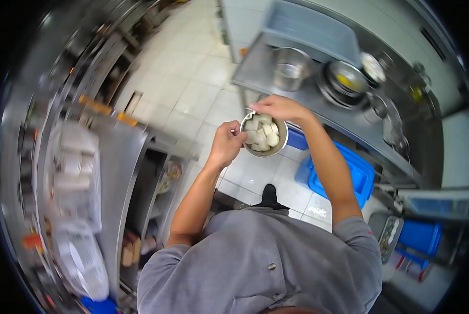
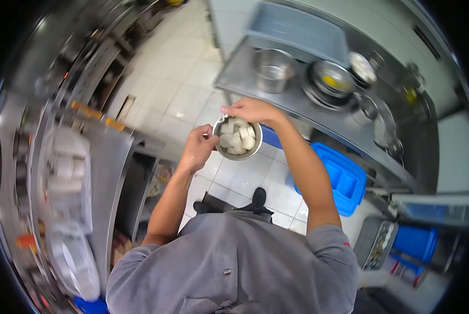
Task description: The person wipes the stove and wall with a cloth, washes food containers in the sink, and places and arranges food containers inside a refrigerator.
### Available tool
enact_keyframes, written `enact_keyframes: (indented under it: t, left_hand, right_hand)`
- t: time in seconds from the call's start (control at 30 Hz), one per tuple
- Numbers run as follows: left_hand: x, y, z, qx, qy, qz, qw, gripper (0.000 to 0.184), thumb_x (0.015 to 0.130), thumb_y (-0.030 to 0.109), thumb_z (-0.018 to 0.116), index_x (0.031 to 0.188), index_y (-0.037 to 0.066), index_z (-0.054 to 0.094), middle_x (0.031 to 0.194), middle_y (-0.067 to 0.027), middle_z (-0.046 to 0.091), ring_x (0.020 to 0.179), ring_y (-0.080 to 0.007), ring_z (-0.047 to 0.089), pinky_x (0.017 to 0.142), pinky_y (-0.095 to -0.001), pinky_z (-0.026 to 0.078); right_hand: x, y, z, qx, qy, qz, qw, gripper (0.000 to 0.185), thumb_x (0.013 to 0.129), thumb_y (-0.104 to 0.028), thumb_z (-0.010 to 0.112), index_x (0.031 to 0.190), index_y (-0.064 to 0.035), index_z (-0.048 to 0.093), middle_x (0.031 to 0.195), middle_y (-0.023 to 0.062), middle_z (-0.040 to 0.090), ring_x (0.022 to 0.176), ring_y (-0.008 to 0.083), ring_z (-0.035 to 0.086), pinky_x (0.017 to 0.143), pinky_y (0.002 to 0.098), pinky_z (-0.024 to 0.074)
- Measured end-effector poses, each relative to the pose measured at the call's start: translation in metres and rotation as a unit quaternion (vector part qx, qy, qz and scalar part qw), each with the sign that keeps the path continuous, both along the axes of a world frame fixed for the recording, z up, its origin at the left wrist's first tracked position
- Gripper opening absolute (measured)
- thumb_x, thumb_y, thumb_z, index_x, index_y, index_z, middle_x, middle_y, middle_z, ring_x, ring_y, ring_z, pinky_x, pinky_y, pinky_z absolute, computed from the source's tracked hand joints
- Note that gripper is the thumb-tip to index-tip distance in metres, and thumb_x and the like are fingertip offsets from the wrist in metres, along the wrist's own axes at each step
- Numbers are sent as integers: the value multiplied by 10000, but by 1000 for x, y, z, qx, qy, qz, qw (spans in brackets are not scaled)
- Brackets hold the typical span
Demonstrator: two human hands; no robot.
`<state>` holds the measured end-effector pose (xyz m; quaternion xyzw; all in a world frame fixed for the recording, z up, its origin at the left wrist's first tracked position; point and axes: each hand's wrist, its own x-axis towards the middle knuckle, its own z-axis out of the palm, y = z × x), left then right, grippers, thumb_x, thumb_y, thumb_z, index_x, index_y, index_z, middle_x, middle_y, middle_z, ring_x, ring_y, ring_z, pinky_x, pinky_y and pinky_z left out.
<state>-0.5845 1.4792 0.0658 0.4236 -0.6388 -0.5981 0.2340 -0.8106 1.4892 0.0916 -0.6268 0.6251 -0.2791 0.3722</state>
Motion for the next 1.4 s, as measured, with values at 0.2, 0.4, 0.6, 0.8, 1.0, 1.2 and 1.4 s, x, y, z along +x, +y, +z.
enact_keyframes:
  t: [0.2,0.4,0.6,0.8,1.0,1.2,1.4]
  left_hand:
    - [202,26,-31,43,-13,170,984,113,801,46,609,719,6,543,644,-33,555,586,-123,564,543,-272,462]
    - [375,40,-36,55,49,295,953,108,805,31,593,713,24,538,685,-19,530,647,-117,548,584,-285,514]
    - [490,56,-35,68,88,468,877,132,792,10,594,697,36,506,720,-30,522,660,-125,553,591,-311,556]
    - [548,62,-44,43,170,621,764,180,803,6,588,682,59,465,704,-41,519,639,-140,555,572,-341,562]
    - [552,48,-73,26,241,711,660,203,850,38,606,714,80,463,747,-27,514,705,-139,535,648,-362,550]
    - [545,31,-62,26,261,707,657,202,902,170,653,886,84,471,873,-21,504,832,-134,529,735,-344,527]
    - [559,33,-47,44,230,742,628,288,949,327,582,1021,62,497,1005,-75,519,965,-214,533,779,-396,519]
  right_hand:
    - [235,-61,-41,-41,-6,236,971,139,814,-143,650,850,-10,671,704,83,643,664,160,583,632,312,468]
    - [400,-84,-45,-341,-41,378,860,128,747,-77,651,844,7,657,832,144,666,797,337,624,704,391,512]
    - [455,-135,22,-48,345,547,761,161,695,-165,665,832,-90,698,872,150,683,835,341,650,703,429,522]
    - [535,-245,147,-326,201,199,902,382,883,-240,592,1252,-144,569,840,180,657,807,377,636,706,459,499]
    - [649,-337,232,-499,186,5,846,486,844,-409,653,1267,-206,526,1049,162,672,904,393,646,767,477,510]
    - [647,-365,236,-560,118,62,818,424,769,-508,709,989,-149,661,874,142,692,879,373,650,738,439,503]
    - [616,-287,229,-469,-47,273,839,226,758,-187,779,883,-47,652,786,43,679,750,156,657,661,273,501]
